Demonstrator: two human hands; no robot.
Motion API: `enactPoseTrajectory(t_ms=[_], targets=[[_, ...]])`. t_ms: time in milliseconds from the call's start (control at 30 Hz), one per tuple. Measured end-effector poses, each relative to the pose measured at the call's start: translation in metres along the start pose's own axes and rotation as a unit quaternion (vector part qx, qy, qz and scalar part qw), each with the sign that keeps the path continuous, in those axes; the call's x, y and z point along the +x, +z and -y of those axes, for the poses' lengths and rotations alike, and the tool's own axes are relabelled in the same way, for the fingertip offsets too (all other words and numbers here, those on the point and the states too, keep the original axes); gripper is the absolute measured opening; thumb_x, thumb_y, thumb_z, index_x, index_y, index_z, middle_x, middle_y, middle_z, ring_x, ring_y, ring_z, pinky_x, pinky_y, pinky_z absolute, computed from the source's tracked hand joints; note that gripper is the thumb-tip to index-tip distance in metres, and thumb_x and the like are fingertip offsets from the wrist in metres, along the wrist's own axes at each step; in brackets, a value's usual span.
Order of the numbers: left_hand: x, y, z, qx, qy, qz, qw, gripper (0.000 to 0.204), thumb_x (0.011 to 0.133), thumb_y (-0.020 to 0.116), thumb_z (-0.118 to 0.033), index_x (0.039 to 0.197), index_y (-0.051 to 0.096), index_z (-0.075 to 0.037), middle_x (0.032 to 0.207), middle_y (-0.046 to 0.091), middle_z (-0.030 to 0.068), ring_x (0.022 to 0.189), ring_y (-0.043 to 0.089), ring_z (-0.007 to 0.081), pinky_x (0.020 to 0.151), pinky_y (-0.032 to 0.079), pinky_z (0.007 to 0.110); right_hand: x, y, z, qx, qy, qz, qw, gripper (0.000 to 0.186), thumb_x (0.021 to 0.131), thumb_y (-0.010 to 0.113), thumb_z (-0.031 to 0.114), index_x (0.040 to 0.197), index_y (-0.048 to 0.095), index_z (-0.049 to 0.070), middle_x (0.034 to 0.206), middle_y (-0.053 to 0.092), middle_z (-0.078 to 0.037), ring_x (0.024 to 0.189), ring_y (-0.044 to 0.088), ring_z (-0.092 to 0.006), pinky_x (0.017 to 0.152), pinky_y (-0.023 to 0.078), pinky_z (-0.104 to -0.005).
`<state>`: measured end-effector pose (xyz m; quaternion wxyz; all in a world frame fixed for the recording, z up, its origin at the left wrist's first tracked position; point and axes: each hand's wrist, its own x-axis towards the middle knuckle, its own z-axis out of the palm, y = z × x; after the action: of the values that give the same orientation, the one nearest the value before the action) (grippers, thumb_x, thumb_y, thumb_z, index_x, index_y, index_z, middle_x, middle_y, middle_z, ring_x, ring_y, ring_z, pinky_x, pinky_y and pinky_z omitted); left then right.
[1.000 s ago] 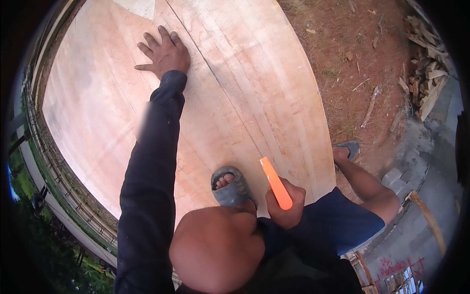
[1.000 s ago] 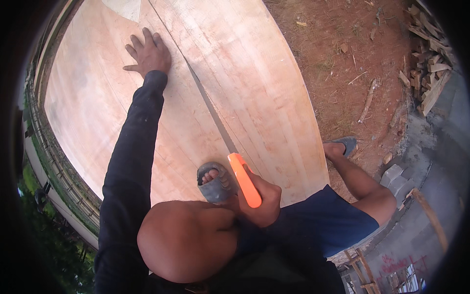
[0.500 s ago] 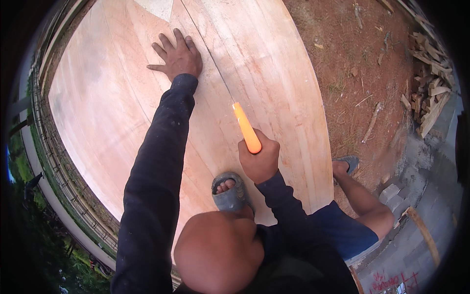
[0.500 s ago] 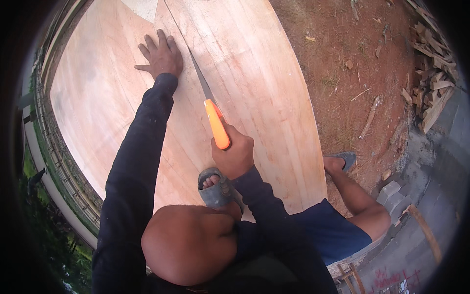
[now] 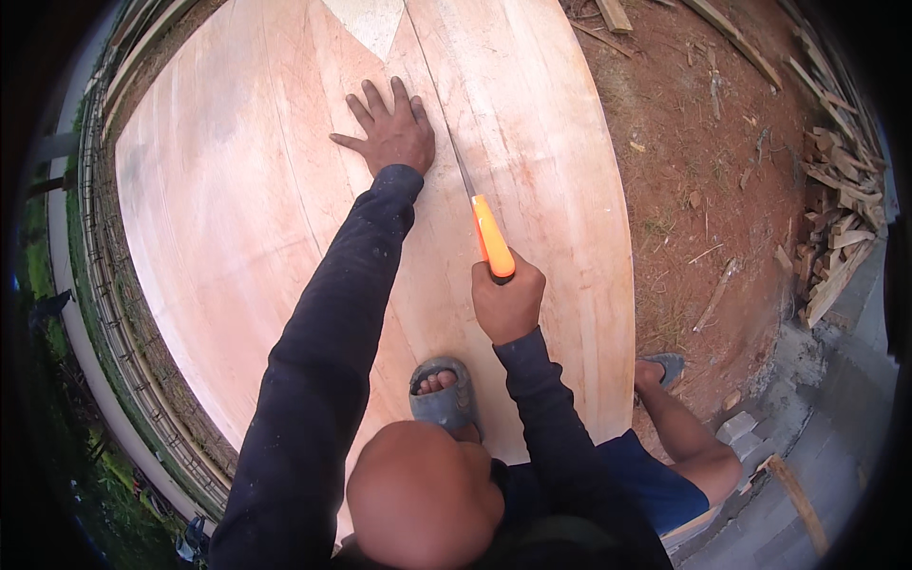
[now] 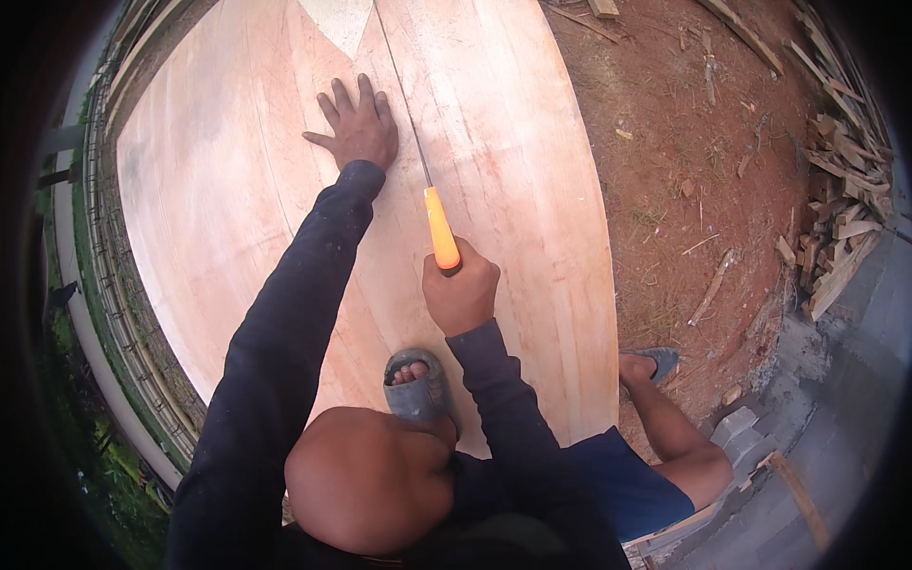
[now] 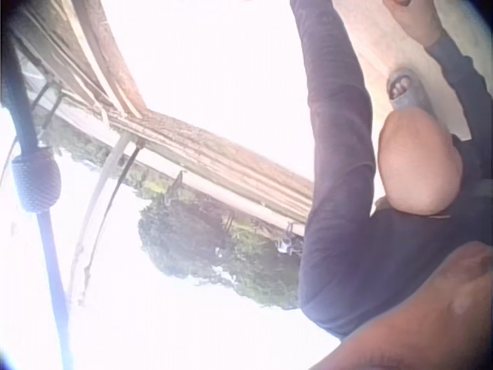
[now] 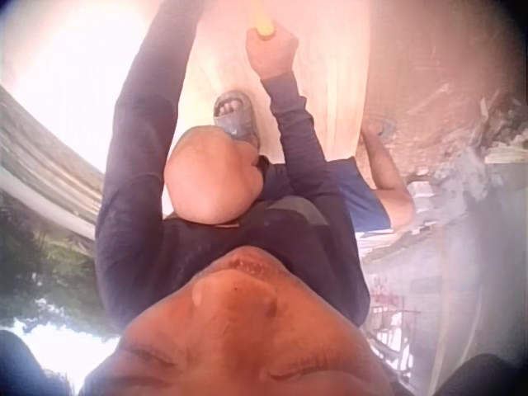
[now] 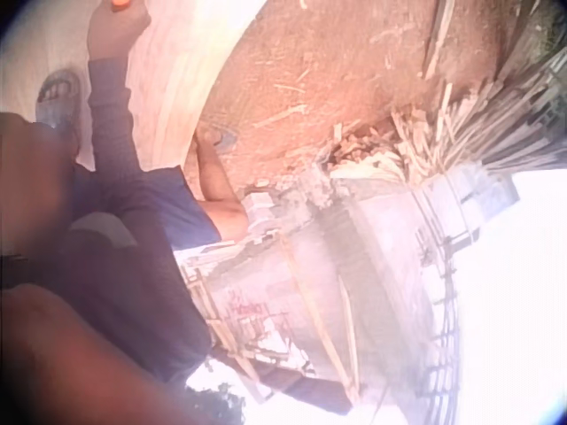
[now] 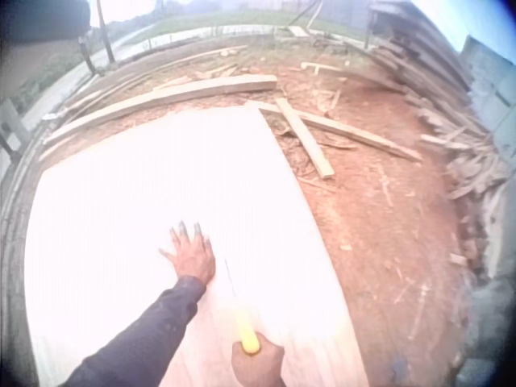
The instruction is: The person uses a hand saw to cut a large, light-colored wooden board placed on the ground. They hold the board steady with their left hand while sawing along a marked line with their right hand. The cut progresses steadily through the board.
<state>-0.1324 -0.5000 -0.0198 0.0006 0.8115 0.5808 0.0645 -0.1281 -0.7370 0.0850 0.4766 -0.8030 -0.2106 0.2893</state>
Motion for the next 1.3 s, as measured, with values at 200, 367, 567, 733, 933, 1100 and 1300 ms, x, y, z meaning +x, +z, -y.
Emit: enactPoseTrajectory(t_ms=[200, 367, 567, 733, 933, 1100, 1300], targets=[[-0.003, -0.004, 0.010, 0.000, -0.019, 0.012, 1.000, 0.053, 0.105, 0.029, -0.044, 0.153, 0.035, -0.022, 0.163, 0.020, 0.0148, 0.152, 0.011, 0.0393, 0.107, 0.006, 0.081, -0.154, -0.096, -0.011, -0.059, 0.026, 0.033, 0.997, 0.001, 0.082, 0.061, -0.007, 0.083, 0.061, -0.006, 0.060, 0.052, -0.005, 0.055, 0.050, -0.0075, 0.051, 0.042, -0.0279], [-0.004, -0.004, 0.009, -0.023, -0.022, 0.013, 0.999, 0.053, 0.105, 0.030, -0.043, 0.153, 0.035, -0.022, 0.162, 0.021, 0.0153, 0.151, 0.011, 0.0394, 0.107, 0.007, 0.081, -0.162, -0.108, -0.003, -0.056, 0.078, 0.007, 0.995, 0.008, 0.079, 0.061, -0.005, 0.086, 0.065, -0.008, 0.060, 0.055, -0.011, 0.055, 0.058, -0.0128, 0.052, 0.047, -0.0301], [-0.001, -0.002, 0.005, -0.019, -0.009, -0.002, 1.000, 0.052, 0.105, 0.030, -0.043, 0.153, 0.035, -0.022, 0.163, 0.020, 0.0157, 0.151, 0.010, 0.0407, 0.106, 0.006, 0.081, 0.046, 0.009, 0.010, -0.042, 0.030, 0.032, 0.998, 0.011, 0.082, 0.061, -0.001, 0.073, 0.055, -0.005, 0.056, 0.047, -0.008, 0.053, 0.045, -0.0095, 0.050, 0.040, -0.0328], [-0.001, -0.003, 0.012, -0.022, -0.015, -0.001, 1.000, 0.052, 0.106, 0.029, -0.043, 0.153, 0.036, -0.022, 0.163, 0.020, 0.0148, 0.152, 0.010, 0.0397, 0.107, 0.005, 0.081, -0.112, -0.065, -0.019, -0.034, 0.022, 0.021, 0.999, 0.013, 0.079, 0.063, -0.004, 0.091, 0.067, -0.008, 0.061, 0.057, -0.010, 0.055, 0.058, -0.0123, 0.053, 0.048, -0.0288], [-0.005, 0.001, 0.014, -0.010, -0.015, 0.001, 1.000, 0.052, 0.106, 0.029, -0.044, 0.153, 0.036, -0.023, 0.163, 0.021, 0.0147, 0.151, 0.010, 0.0397, 0.107, 0.005, 0.081, -0.167, -0.111, 0.013, -0.070, 0.085, 0.018, 0.994, 0.016, 0.081, 0.060, -0.005, 0.096, 0.065, -0.009, 0.062, 0.056, -0.008, 0.058, 0.056, -0.0093, 0.054, 0.046, -0.0286], [0.000, -0.002, 0.000, -0.037, -0.010, 0.008, 0.999, 0.053, 0.106, 0.026, -0.044, 0.154, 0.034, -0.022, 0.164, 0.019, 0.0139, 0.152, 0.007, 0.0394, 0.106, 0.000, 0.082, 0.045, 0.011, 0.011, -0.039, 0.030, 0.025, 0.998, 0.017, 0.083, 0.060, 0.004, 0.071, 0.052, -0.006, 0.053, 0.045, -0.010, 0.053, 0.038, -0.0109, 0.049, 0.038, -0.0338], [-0.002, 0.005, 0.017, -0.018, -0.006, -0.003, 1.000, 0.054, 0.106, 0.023, -0.044, 0.154, 0.033, -0.022, 0.164, 0.018, 0.0139, 0.152, 0.007, 0.0397, 0.106, 0.002, 0.082, -0.095, -0.056, -0.015, -0.023, 0.046, 0.030, 0.998, 0.013, 0.081, 0.062, -0.003, 0.093, 0.067, -0.007, 0.061, 0.057, -0.011, 0.057, 0.059, -0.0127, 0.056, 0.049, -0.0295]])
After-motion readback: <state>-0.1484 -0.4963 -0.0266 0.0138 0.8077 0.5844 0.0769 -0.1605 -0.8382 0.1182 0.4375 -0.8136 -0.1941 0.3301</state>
